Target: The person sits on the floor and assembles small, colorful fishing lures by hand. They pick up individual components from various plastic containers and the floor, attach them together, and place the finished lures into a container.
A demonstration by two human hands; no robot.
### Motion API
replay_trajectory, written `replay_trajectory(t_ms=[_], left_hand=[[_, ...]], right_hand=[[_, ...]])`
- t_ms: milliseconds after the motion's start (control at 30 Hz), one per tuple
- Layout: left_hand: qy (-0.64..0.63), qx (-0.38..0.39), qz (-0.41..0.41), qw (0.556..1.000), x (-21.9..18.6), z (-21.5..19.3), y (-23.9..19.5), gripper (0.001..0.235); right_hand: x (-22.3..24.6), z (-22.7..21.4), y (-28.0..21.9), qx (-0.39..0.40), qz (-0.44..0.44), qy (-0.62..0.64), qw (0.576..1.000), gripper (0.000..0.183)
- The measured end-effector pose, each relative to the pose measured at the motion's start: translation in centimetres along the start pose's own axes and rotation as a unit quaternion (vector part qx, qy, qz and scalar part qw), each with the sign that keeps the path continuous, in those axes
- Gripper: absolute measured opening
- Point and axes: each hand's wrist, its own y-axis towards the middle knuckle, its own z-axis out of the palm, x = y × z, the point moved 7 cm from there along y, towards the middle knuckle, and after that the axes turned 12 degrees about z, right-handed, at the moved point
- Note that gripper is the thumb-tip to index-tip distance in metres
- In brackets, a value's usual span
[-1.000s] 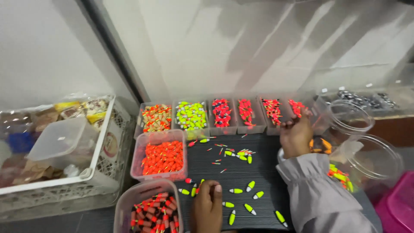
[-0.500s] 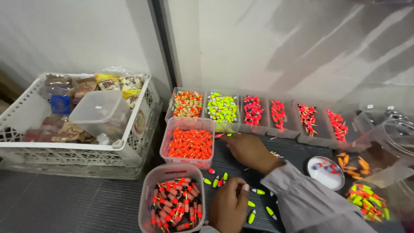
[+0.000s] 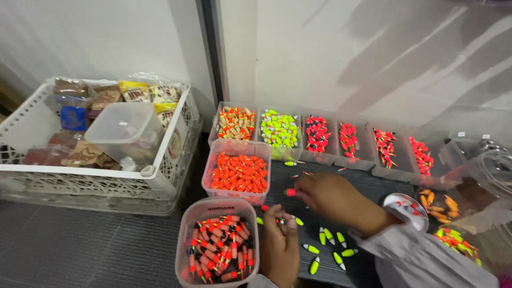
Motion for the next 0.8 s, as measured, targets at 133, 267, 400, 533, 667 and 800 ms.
replay_trajectory(t_ms=[133,267,400,533,667,800], left_hand=[[0.084,0.062,0.003,0.995,-1.0,0.1,0.4,0.038],[0.136,0.106,0.015,0.985,-1.0,0.9,0.3,0.035],[0.119,0.111,0.018,0.986,-0.1,1.3,0.1,0.023],[0.11,0.107,0.026,0.988,-0.4,1.3,0.0,0.022],[0.118,0.082,0.011,0.99,-0.7,1.1,0.0,0.021],[0.18,0.123,-0.005,0.976,-0.3,1.3,-0.1,0.04]], right_hand=[[0.2,1.7,-6.0,-0.105,-0.194,0.035,0.975,0.017],[-0.2,2.8,-7.9,-0.159,-0.224,0.089,0.957,0.013],[-1.7,3.2,-7.0,-0.083,-0.126,0.274,0.95,0.013],[-1.6,3.1,-7.2,-0.058,-0.111,0.318,0.94,0.021],[-1.0,2.9,-7.9,-0.103,-0.178,0.259,0.944,0.022],[-0.3,1.9,-8.7,-0.164,-0.213,0.234,0.934,0.024]])
